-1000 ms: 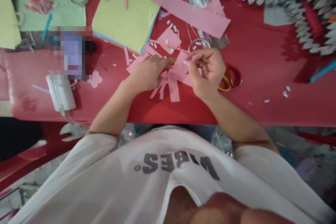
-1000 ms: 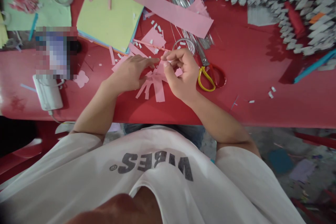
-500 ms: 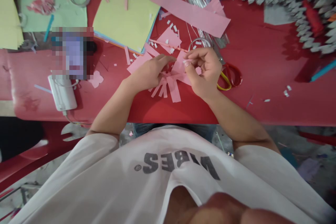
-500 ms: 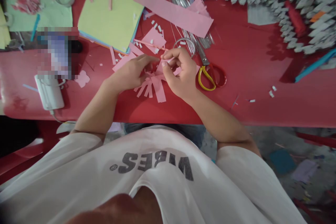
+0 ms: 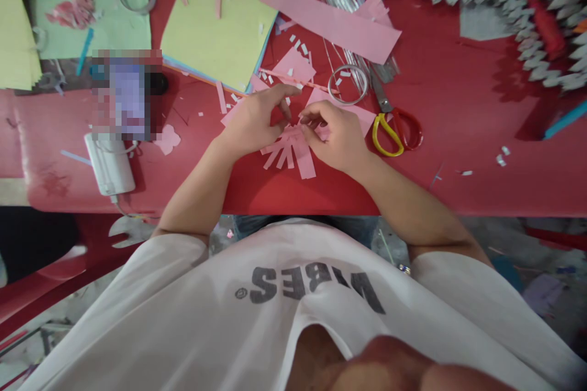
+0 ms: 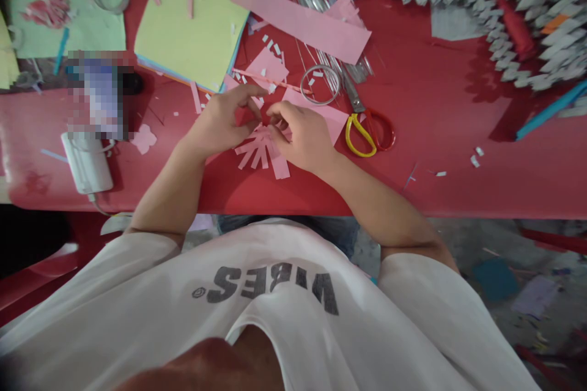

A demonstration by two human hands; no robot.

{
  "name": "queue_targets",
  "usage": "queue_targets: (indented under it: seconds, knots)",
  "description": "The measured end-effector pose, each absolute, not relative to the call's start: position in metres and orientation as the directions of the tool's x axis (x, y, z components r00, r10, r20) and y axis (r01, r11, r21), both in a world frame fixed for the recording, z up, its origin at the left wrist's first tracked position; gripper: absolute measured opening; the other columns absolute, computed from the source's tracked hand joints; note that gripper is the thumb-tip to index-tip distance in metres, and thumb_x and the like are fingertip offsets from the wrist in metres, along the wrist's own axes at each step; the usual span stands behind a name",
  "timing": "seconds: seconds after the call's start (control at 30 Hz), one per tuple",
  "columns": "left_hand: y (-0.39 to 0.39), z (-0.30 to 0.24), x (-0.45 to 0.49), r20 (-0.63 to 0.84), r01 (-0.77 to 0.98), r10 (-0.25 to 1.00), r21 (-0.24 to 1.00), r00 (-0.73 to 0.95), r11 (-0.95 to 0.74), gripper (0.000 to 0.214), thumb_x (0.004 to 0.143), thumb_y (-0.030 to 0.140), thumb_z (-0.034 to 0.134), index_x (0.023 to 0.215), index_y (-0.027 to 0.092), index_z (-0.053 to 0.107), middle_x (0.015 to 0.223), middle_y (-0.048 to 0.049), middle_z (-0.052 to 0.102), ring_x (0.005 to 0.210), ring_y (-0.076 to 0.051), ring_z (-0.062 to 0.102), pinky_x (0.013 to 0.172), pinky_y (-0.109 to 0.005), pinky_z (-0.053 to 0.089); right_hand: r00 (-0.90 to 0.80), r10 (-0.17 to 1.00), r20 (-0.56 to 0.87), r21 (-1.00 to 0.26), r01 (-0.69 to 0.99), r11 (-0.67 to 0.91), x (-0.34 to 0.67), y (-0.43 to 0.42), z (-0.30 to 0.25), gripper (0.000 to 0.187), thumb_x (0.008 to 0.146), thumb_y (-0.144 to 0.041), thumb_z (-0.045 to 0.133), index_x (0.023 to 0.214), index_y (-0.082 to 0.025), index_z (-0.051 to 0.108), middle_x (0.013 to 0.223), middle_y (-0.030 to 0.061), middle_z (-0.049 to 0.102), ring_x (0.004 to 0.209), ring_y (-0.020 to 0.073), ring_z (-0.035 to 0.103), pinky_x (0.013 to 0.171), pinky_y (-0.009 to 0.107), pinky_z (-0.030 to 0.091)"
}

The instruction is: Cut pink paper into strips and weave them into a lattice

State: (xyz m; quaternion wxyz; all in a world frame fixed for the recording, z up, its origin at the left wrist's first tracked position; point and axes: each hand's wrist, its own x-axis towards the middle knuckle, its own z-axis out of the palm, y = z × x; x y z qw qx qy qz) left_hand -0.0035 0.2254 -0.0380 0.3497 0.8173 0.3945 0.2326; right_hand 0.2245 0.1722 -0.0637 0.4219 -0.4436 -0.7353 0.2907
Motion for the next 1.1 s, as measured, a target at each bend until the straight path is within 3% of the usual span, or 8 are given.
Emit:
queue_targets:
  seconds: [0.07, 0.17, 0.23, 0.37, 0.63, 0.87, 1.1]
  knots:
    - [0.226, -0.037, -0.002, 0.115, 0.434, 0.834, 0.811, 0.539, -0.393, 0.051, 0.095, 0.028, 0.064, 0.145, 0.027, 0.057, 0.1, -0.0035, 0.075, 0.1, -0.022, 0.076, 0.102, -0.045, 0.061, -0.226, 0.896, 0.383, -0.794, 0.414, 0.444, 0.223, 0.172, -0.064, 0.025, 0.091, -0.021, 0.068, 0.115, -0.026, 0.065, 0.105, 0.0024, 0.078, 0.083, 0.0204, 0.073, 0.079, 0.039, 0.058]
    - [0.226, -0.035, -0.001, 0.084, 0.339, 0.87, 0.9, 0.486, -0.276, 0.048, 0.097, 0.043, 0.065, 0.143, 0.03, 0.057, 0.098, -0.0044, 0.073, 0.094, -0.021, 0.077, 0.09, -0.044, 0.065, -0.127, 0.895, 0.429, -0.818, 0.366, 0.444, 0.223, 0.172, -0.059, 0.014, 0.096, -0.027, 0.068, 0.11, -0.027, 0.067, 0.102, 0.0013, 0.077, 0.081, 0.0186, 0.071, 0.075, 0.037, 0.058]
    - [0.224, -0.035, -0.001, 0.054, 0.275, 0.861, 0.936, 0.506, -0.22, 0.049, 0.097, 0.05, 0.066, 0.142, 0.033, 0.059, 0.095, -0.0042, 0.072, 0.09, -0.021, 0.077, 0.084, -0.044, 0.066, -0.067, 0.881, 0.467, -0.814, 0.355, 0.459, 0.224, 0.172, -0.055, 0.007, 0.1, -0.032, 0.068, 0.105, -0.028, 0.069, 0.096, 0.0001, 0.076, 0.078, 0.0179, 0.07, 0.072, 0.036, 0.058]
    - [0.216, -0.033, 0.001, 0.014, 0.203, 0.811, 0.965, 0.585, -0.163, 0.055, 0.097, 0.057, 0.064, 0.146, 0.033, 0.06, 0.094, -0.0051, 0.072, 0.088, -0.023, 0.077, 0.082, -0.046, 0.067, -0.006, 0.857, 0.516, -0.787, 0.392, 0.477, 0.228, 0.171, -0.05, 0.011, 0.105, -0.038, 0.065, 0.105, -0.029, 0.071, 0.093, 0.0003, 0.075, 0.076, 0.0187, 0.068, 0.071, 0.038, 0.059]
    - [0.205, -0.024, 0.009, -0.073, 0.139, 0.757, 0.99, 0.65, -0.023, 0.058, 0.091, 0.047, 0.071, 0.147, 0.029, 0.066, 0.097, -0.0067, 0.077, 0.092, -0.025, 0.078, 0.077, -0.044, 0.068, -0.087, 0.795, 0.601, -0.672, 0.485, 0.56, 0.23, 0.172, -0.059, 0.02, 0.108, -0.03, 0.059, 0.123, -0.031, 0.073, 0.105, 0.0031, 0.076, 0.08, 0.0205, 0.069, 0.073, 0.041, 0.059]
    - [0.203, -0.024, 0.012, -0.01, 0.132, 0.76, 0.986, 0.65, -0.1, 0.049, 0.089, 0.035, 0.073, 0.138, 0.029, 0.072, 0.095, -0.0035, 0.075, 0.09, -0.021, 0.076, 0.079, -0.04, 0.066, -0.139, 0.845, 0.517, -0.684, 0.527, 0.505, 0.231, 0.174, -0.056, 0.008, 0.096, -0.021, 0.062, 0.097, -0.027, 0.067, 0.089, 0.001, 0.071, 0.072, 0.019, 0.064, 0.069, 0.039, 0.051]
    - [0.201, -0.022, 0.013, -0.035, 0.174, 0.766, 0.98, 0.642, -0.101, 0.052, 0.086, 0.029, 0.07, 0.137, 0.026, 0.071, 0.096, -0.0047, 0.074, 0.09, -0.021, 0.074, 0.075, -0.039, 0.064, -0.161, 0.883, 0.441, -0.764, 0.449, 0.463, 0.233, 0.18, -0.056, 0.013, 0.086, -0.016, 0.064, 0.092, -0.027, 0.06, 0.083, -0.0032, 0.066, 0.065, 0.0153, 0.06, 0.064, 0.035, 0.048]
